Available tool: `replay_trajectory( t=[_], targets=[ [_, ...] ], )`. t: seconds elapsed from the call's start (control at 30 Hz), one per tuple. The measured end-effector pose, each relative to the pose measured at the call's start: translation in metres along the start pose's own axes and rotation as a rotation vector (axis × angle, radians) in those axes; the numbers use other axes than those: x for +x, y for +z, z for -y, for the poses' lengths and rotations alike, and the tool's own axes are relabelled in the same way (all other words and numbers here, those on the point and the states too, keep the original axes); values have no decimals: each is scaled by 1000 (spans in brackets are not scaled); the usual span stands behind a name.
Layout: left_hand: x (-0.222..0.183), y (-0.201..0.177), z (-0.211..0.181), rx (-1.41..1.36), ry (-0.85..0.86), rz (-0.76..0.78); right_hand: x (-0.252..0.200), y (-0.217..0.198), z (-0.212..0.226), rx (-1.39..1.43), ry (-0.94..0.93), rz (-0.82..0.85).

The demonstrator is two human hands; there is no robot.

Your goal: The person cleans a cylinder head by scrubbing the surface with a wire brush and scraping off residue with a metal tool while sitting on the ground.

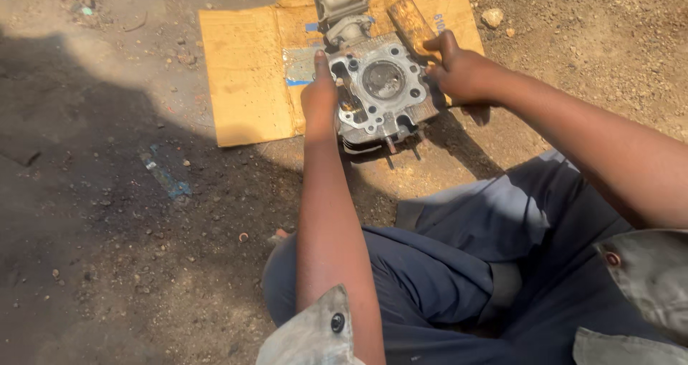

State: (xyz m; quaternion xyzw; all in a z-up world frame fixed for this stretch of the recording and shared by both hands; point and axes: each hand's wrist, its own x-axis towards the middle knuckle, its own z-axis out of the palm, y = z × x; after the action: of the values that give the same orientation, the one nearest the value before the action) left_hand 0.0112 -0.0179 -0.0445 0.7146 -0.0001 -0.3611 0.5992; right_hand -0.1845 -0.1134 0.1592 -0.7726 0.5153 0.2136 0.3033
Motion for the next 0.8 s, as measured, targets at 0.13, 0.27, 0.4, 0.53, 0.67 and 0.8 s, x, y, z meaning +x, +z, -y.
replay_trajectory(
  t=[0.13,0.27,0.4,0.53,0.67,0.8],
  targets=[
    [-18,-8,-10,-125,-75,109,-50,44,-77,-83,-300,-57],
    [-24,-9,-20,243,-54,-57,-35,50,-93,-131,-565,-127],
    [-26,-8,-18,233,-64,-40,19,1,-13,14,-107,-12],
    [-31,-8,-23,69,-8,49,-42,47,-98,-74,-440,-106],
    [-22,-6,-19,354,26,-115,-11,47,-94,-72,-575,-135],
    [-14,-9,-16,288,14,-17,48,0,-8,128,-309,-12]
  ],
)
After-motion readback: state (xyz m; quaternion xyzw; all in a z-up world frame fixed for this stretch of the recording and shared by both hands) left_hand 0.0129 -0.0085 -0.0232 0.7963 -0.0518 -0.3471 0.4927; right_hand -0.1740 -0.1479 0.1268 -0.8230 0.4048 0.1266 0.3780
